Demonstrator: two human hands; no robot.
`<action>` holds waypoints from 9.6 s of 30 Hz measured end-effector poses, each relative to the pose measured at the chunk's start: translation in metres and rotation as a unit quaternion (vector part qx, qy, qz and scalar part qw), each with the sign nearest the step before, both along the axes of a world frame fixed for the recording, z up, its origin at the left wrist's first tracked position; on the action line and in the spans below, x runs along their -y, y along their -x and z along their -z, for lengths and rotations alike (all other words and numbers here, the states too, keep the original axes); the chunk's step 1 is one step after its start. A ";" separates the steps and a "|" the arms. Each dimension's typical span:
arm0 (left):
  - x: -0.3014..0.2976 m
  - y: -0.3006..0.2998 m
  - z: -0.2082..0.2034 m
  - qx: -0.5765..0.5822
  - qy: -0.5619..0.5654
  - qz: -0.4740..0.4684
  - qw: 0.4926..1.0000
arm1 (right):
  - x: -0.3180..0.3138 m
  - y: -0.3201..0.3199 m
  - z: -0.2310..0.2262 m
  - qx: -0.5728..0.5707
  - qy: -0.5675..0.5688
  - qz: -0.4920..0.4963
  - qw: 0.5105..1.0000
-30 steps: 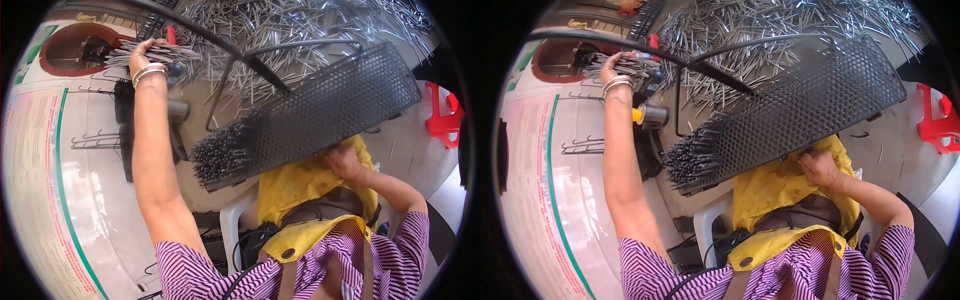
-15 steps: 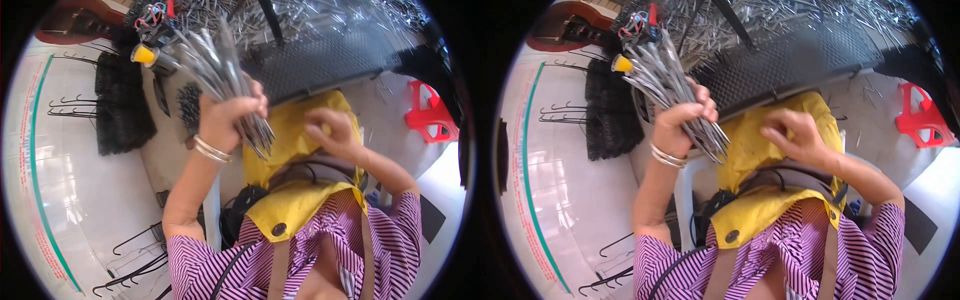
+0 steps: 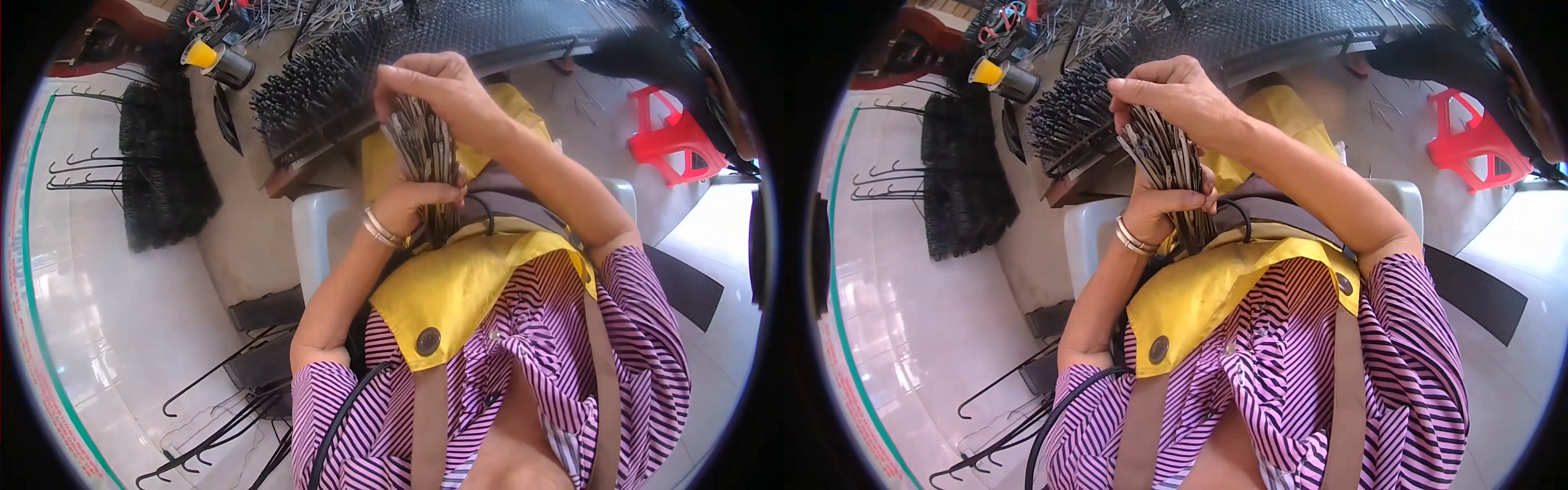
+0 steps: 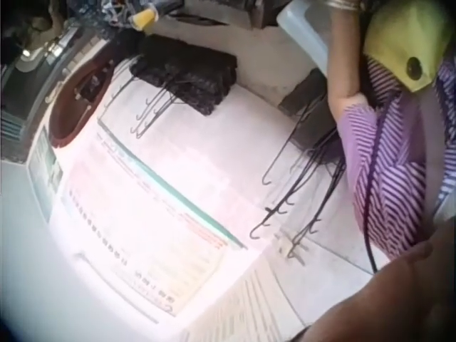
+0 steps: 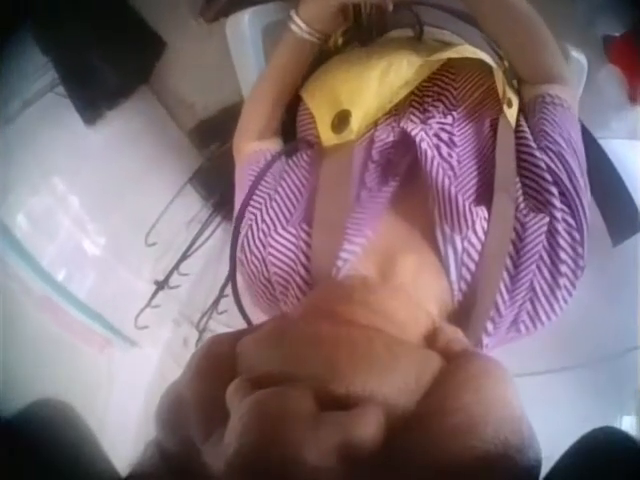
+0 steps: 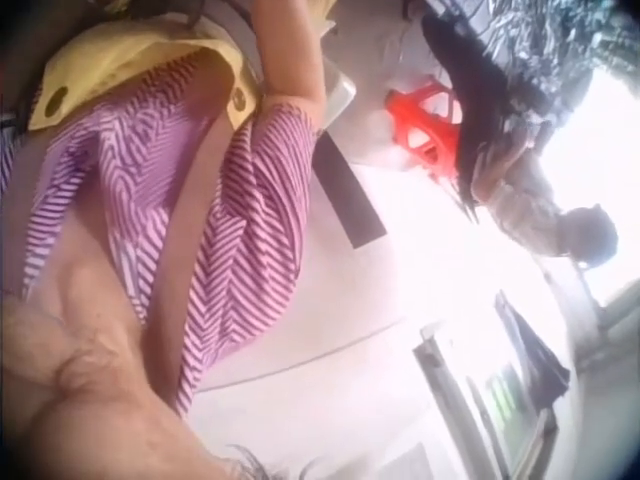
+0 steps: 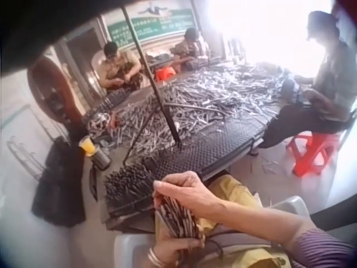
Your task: Inserting small metal rods into a plastic base template one by one.
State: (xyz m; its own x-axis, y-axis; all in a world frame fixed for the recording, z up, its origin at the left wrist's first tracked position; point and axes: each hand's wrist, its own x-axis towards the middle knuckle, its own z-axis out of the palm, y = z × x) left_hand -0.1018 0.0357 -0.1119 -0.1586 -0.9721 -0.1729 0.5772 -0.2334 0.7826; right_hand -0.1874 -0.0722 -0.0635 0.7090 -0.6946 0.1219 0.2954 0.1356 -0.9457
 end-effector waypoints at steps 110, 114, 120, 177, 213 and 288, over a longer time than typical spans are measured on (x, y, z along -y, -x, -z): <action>-0.023 -0.016 0.023 -0.069 -0.124 -0.200 0.969 | 0.007 -0.013 0.028 -0.232 0.363 0.176 0.885; -0.023 -0.014 0.019 -0.056 -0.076 -0.148 0.984 | -0.003 -0.007 0.018 -0.237 0.001 -0.005 0.972; -0.026 -0.013 0.015 -0.043 -0.073 -0.084 0.993 | -0.005 0.001 0.018 -0.235 0.066 0.020 0.970; -0.024 -0.015 0.021 -0.093 -0.089 -0.161 0.979 | 0.034 0.021 0.022 -0.079 -0.065 0.159 0.982; -0.025 -0.016 0.020 -0.130 -0.127 -0.152 0.971 | 0.071 -0.020 0.022 0.175 0.323 0.031 0.930; -0.024 -0.022 0.032 -0.170 -0.143 -0.130 0.966 | 0.111 -0.043 0.002 -0.075 0.247 -0.090 0.962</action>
State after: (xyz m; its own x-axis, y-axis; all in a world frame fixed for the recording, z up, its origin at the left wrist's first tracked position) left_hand -0.0802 0.0598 -0.1439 -0.0113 -0.9067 -0.4217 0.8576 -0.2257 0.4622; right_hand -0.1449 -0.1830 -0.0653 0.8480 -0.4418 0.2929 0.1652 -0.3049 -0.9380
